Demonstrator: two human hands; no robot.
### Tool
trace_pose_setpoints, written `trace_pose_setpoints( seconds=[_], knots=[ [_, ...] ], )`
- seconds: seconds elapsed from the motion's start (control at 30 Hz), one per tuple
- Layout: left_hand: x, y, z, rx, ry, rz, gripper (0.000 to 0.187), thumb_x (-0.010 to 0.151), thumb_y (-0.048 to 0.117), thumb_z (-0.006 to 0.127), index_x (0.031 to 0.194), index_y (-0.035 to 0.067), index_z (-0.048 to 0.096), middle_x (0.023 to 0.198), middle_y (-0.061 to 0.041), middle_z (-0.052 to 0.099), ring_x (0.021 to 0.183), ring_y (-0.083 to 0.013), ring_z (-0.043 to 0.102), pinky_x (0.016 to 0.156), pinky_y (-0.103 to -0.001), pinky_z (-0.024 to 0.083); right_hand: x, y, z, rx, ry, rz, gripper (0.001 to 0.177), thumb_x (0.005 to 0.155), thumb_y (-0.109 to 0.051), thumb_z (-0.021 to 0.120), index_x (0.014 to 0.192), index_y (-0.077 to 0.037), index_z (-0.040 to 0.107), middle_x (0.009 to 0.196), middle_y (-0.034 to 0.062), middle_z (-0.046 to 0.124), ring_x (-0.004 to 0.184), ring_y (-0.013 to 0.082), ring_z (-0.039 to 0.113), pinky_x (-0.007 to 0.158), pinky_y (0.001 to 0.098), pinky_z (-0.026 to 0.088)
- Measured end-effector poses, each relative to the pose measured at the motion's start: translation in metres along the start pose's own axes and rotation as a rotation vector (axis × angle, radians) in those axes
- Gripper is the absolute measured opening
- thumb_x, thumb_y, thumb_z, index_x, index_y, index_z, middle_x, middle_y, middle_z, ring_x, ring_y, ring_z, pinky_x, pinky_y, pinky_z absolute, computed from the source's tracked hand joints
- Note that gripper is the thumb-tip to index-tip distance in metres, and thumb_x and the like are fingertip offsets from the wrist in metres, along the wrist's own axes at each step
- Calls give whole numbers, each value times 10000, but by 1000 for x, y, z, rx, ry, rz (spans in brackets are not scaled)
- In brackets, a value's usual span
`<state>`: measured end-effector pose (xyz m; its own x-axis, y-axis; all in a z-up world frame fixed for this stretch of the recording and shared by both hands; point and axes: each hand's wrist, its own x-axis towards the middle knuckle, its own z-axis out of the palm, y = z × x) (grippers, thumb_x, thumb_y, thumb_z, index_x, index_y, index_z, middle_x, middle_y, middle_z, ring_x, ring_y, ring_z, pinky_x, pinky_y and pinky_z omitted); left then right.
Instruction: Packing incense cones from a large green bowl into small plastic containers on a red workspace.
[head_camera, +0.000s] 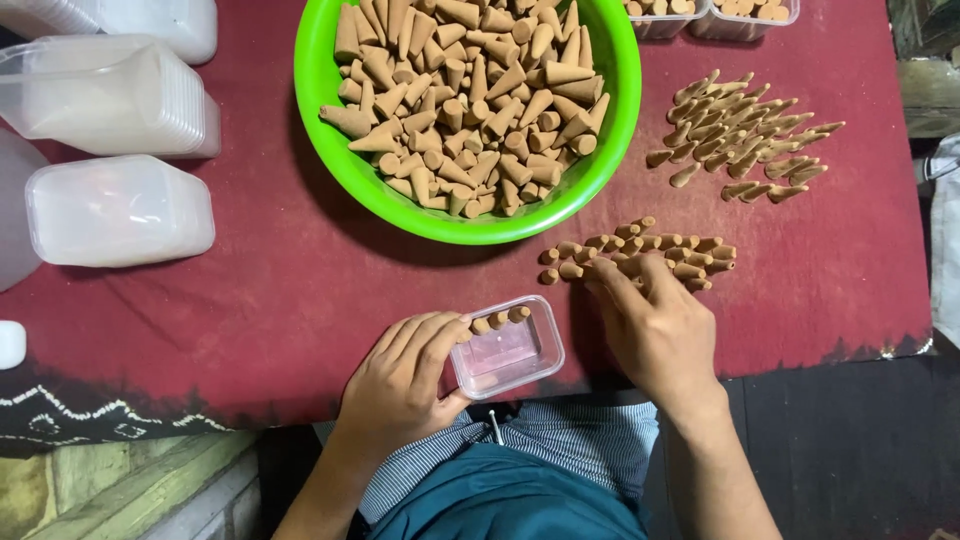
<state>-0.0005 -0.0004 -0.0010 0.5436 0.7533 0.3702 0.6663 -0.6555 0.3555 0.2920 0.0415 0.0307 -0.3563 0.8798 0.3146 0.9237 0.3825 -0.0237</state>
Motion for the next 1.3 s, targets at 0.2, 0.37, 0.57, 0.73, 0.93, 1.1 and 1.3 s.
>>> trace_pose_setpoints(
  seconds=[0.2,0.37,0.57,0.73,0.93,1.1,1.3],
  knots=[
    [6,4,-5,-10,42,-1,659,810,262,860,1289,-51,534,1252,-196,667,1150,-320,675,1002,-416,557,7,-6,-21,122,19,-38,149,1014,-207,754,1152,-162,786,993,3,644,773,103,671,508,284,506],
    [4,3,-2,3,37,5,698,787,264,890,1294,-57,533,1256,-206,667,1153,-330,673,1007,-425,562,-5,-22,-49,405,22,-151,275,969,-45,743,1241,-40,706,983,86,678,721,145,633,571,273,542],
    [3,2,-3,20,25,11,780,752,283,923,1329,-55,521,1272,-204,659,1169,-322,661,1030,-422,550,4,-50,-36,255,-230,-238,164,971,-89,646,1128,-47,663,933,48,638,667,191,650,400,343,506],
    [-3,-1,4,29,5,17,917,714,374,973,1375,-31,482,1294,-195,652,1195,-313,654,1054,-412,544,6,-54,-25,128,-322,-223,168,922,-95,664,1083,-84,618,898,59,539,591,222,594,343,386,458],
    [-2,-2,4,-16,16,12,952,704,348,983,1403,-20,451,1282,-189,635,1176,-313,644,1042,-420,545,11,-47,-34,173,-335,-183,216,974,-198,653,1184,-147,661,863,37,530,516,237,587,327,422,444],
    [0,-2,2,16,42,36,782,828,379,910,1343,-28,485,1276,-187,657,1168,-304,669,1009,-408,560,12,-20,-29,233,-95,-79,151,964,-186,767,1046,-60,776,885,47,671,515,86,550,336,253,474],
    [3,1,-2,-11,35,17,722,803,281,902,1305,-35,489,1275,-208,660,1167,-334,672,999,-431,562,17,-14,-7,95,-35,44,184,1010,-291,727,1138,-171,780,954,-16,704,650,226,680,392,411,510]
  ],
)
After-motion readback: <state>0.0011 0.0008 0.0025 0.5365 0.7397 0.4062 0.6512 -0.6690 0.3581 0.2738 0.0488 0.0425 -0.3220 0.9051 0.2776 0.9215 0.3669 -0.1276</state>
